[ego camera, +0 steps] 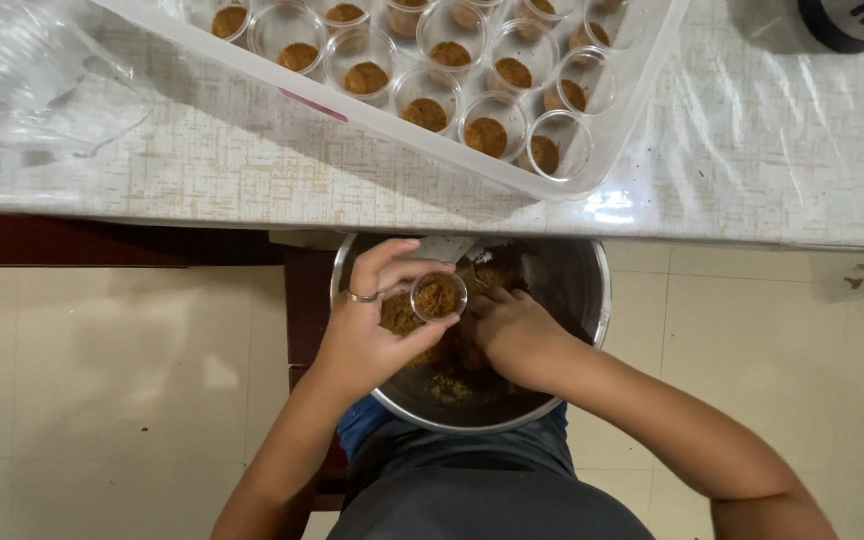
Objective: Filling small plastic dessert cups with a crumbly base mixture using a spoon and hands.
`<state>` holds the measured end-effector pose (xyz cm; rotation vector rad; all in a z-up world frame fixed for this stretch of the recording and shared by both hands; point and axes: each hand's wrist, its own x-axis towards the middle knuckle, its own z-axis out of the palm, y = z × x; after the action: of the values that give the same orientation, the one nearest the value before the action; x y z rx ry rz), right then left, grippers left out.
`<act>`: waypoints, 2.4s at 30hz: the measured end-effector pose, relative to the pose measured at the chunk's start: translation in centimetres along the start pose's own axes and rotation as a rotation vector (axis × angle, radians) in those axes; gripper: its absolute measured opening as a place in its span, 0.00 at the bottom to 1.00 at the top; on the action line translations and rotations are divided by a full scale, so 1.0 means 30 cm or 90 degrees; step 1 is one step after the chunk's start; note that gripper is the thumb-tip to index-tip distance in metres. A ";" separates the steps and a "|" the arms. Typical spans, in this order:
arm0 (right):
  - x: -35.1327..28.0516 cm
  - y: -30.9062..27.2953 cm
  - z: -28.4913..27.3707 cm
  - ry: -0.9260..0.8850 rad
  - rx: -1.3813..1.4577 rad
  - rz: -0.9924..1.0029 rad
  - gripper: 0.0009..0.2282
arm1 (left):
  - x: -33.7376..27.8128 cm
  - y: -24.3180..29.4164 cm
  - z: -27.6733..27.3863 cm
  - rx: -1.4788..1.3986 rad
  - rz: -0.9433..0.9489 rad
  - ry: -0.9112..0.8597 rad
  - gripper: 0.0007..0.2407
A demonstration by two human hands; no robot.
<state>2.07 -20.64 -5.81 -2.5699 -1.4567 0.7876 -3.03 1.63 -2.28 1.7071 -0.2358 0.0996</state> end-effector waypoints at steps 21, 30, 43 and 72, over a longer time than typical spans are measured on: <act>-0.168 -0.066 -0.328 0.443 0.176 -0.116 0.28 | 0.019 0.018 0.088 -0.023 -0.085 -0.068 0.41; -0.106 -0.070 -0.100 0.396 0.663 0.000 0.25 | -0.029 -0.005 0.086 -0.137 -0.043 -0.009 0.39; -0.122 -0.060 -0.155 0.392 0.660 -0.034 0.21 | -0.022 0.100 0.146 -0.132 -0.023 0.111 0.18; -0.192 -0.080 -0.238 0.291 0.261 0.186 0.26 | -0.045 0.021 0.103 -0.208 0.035 0.100 0.29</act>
<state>1.19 -22.84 3.36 -2.4403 -0.7165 0.4185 -4.70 -1.39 -2.41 1.3609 -0.1712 0.2230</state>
